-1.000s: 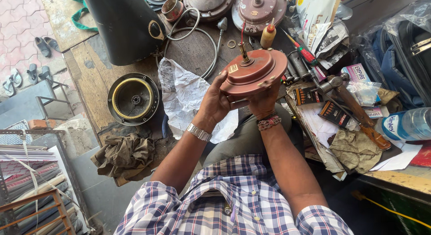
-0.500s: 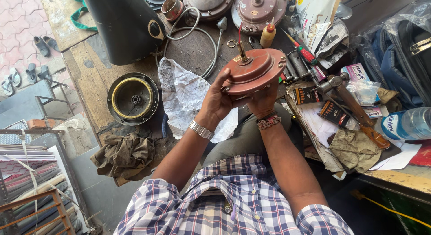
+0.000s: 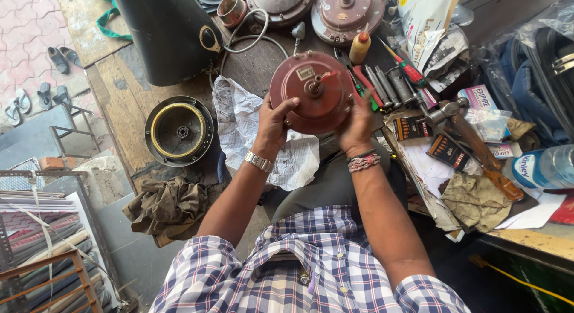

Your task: The person disassembles a small electric motor, removes the stator, and uses a screwdriver to adjust internal components. They then reassemble the motor housing and place the stator back into the casing.

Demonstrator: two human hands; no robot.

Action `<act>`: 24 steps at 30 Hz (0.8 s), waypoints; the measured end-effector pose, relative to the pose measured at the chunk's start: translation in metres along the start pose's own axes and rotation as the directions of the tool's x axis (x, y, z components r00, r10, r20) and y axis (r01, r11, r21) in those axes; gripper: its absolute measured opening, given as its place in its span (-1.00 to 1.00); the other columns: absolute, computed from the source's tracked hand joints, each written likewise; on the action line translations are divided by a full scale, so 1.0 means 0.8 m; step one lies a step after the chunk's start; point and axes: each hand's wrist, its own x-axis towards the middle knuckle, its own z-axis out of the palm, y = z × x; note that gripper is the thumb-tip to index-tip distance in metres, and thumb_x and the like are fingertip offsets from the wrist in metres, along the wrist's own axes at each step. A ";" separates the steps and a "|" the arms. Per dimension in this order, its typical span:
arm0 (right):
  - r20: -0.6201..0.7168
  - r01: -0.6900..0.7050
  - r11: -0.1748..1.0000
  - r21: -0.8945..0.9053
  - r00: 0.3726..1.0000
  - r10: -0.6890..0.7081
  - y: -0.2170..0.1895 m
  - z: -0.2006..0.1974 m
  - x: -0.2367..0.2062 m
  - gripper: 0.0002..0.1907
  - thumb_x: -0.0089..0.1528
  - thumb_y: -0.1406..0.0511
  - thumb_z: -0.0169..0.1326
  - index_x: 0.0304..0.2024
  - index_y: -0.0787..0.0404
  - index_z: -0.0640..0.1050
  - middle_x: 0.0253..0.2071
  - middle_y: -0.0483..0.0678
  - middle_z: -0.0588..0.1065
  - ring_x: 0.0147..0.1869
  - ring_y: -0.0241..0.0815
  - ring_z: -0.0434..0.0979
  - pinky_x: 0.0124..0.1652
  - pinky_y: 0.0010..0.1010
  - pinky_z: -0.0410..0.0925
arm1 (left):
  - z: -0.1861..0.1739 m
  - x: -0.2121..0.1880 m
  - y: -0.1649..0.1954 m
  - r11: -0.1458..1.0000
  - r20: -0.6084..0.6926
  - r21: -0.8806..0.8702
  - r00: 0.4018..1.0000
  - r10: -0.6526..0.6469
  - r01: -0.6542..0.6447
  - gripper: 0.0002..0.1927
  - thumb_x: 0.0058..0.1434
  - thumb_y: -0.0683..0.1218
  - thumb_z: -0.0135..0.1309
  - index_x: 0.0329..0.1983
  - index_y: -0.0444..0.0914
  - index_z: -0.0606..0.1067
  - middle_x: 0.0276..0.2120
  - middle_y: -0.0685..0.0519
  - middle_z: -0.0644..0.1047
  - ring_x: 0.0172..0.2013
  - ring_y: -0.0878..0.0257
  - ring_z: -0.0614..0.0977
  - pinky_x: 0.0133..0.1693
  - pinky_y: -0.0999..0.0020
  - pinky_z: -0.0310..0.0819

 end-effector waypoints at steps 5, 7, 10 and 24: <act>-0.164 0.101 0.891 -0.443 0.968 -0.191 0.021 -0.005 0.010 -0.28 0.19 0.18 0.39 0.30 0.32 0.43 0.16 0.03 0.46 0.23 -0.10 0.41 0.27 -0.23 0.28 | -0.018 0.015 -0.012 0.984 -0.025 -0.084 0.986 -0.162 0.159 -0.30 0.06 -0.12 0.35 0.25 -0.33 0.35 0.00 -0.04 0.54 -0.01 0.11 0.59 -0.02 0.17 0.60; -0.235 0.050 0.928 -0.370 0.961 -0.146 0.020 -0.008 0.011 -0.35 0.15 0.25 0.38 0.24 0.31 0.46 0.13 0.00 0.51 0.21 -0.11 0.46 0.26 -0.23 0.31 | -0.017 0.018 -0.018 0.978 -0.025 -0.106 0.983 -0.182 0.179 -0.33 0.07 -0.13 0.35 0.23 -0.34 0.36 -0.01 -0.04 0.54 -0.02 0.11 0.58 0.00 0.15 0.56; -0.312 -0.002 0.946 -0.324 0.944 -0.105 0.015 -0.009 0.012 -0.39 0.13 0.31 0.34 0.20 0.28 0.46 0.10 -0.04 0.54 0.20 -0.15 0.50 0.24 -0.24 0.33 | -0.010 0.022 -0.021 0.982 -0.025 -0.106 0.987 -0.160 0.156 -0.36 0.06 -0.14 0.35 0.20 -0.34 0.39 -0.01 -0.04 0.55 0.00 0.13 0.59 0.04 0.18 0.55; -0.228 -0.049 0.970 -0.240 0.974 -0.007 0.007 0.002 0.010 -0.45 0.15 0.35 0.29 0.18 0.25 0.46 0.08 -0.04 0.54 0.18 -0.14 0.54 0.25 -0.20 0.36 | -0.001 0.012 -0.003 0.995 -0.055 -0.026 0.993 -0.103 0.101 -0.36 0.07 -0.15 0.38 0.22 -0.33 0.41 -0.05 -0.04 0.56 -0.11 0.16 0.56 -0.19 0.28 0.43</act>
